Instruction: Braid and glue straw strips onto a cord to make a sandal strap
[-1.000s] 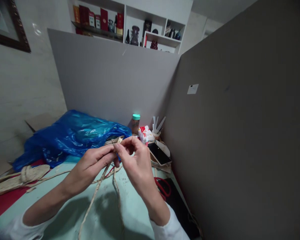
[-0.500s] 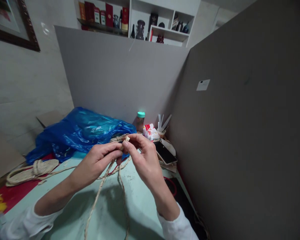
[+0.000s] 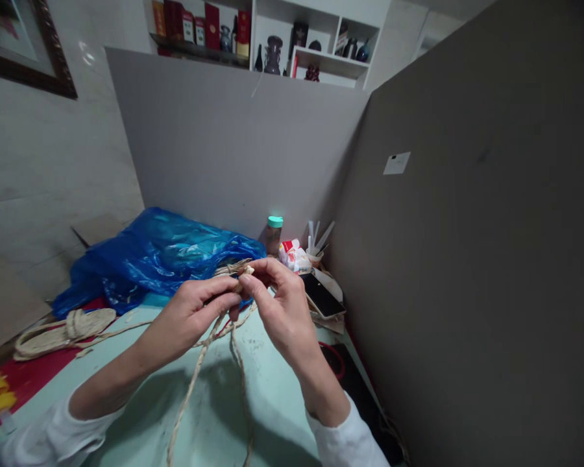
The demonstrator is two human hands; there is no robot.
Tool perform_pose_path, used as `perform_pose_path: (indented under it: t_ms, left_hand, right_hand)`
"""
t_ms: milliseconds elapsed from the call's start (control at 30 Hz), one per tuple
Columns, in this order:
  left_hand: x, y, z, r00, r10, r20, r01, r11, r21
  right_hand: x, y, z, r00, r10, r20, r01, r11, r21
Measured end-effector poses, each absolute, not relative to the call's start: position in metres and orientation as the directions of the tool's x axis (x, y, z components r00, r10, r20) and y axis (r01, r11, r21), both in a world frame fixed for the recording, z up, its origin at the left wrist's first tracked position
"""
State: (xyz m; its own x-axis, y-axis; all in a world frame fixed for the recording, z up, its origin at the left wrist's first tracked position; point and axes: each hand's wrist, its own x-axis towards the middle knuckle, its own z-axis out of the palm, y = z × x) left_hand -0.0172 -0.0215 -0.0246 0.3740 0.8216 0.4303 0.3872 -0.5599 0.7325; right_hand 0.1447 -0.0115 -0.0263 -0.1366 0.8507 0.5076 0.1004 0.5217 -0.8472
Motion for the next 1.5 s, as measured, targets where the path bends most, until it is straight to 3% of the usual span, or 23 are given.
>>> perform_pose_path:
  t_ms: [467,933,1200,1300,1500]
  left_hand:
    - [-0.02,-0.013,-0.027,0.392,0.84,0.376,0.326,-0.509,0.796]
    - [-0.021,-0.011,-0.028,0.394,0.84,0.374,0.289,-0.499,0.817]
    - [-0.023,0.0,-0.043,0.455,0.869,0.195,-0.061,-0.188,0.98]
    - [-0.03,-0.001,-0.045,0.47,0.872,0.135,-0.054,-0.124,0.991]
    - [-0.041,-0.01,-0.056,0.375,0.909,0.182,0.006,-0.199,0.98]
  right_hand:
    - [0.144,-0.003,-0.028,-0.178,0.87,0.461,-0.004,0.467,-0.884]
    - [0.148,0.001,-0.028,-0.227,0.874,0.429,0.031,0.447,-0.894]
    - [0.151,0.01,-0.035,-0.188,0.917,0.352,-0.206,0.314,-0.927]
    - [0.152,0.015,-0.036,-0.175,0.933,0.313,-0.266,0.261,-0.928]
    - [0.145,0.019,-0.041,-0.241,0.932,0.272,-0.224,0.219,-0.95]
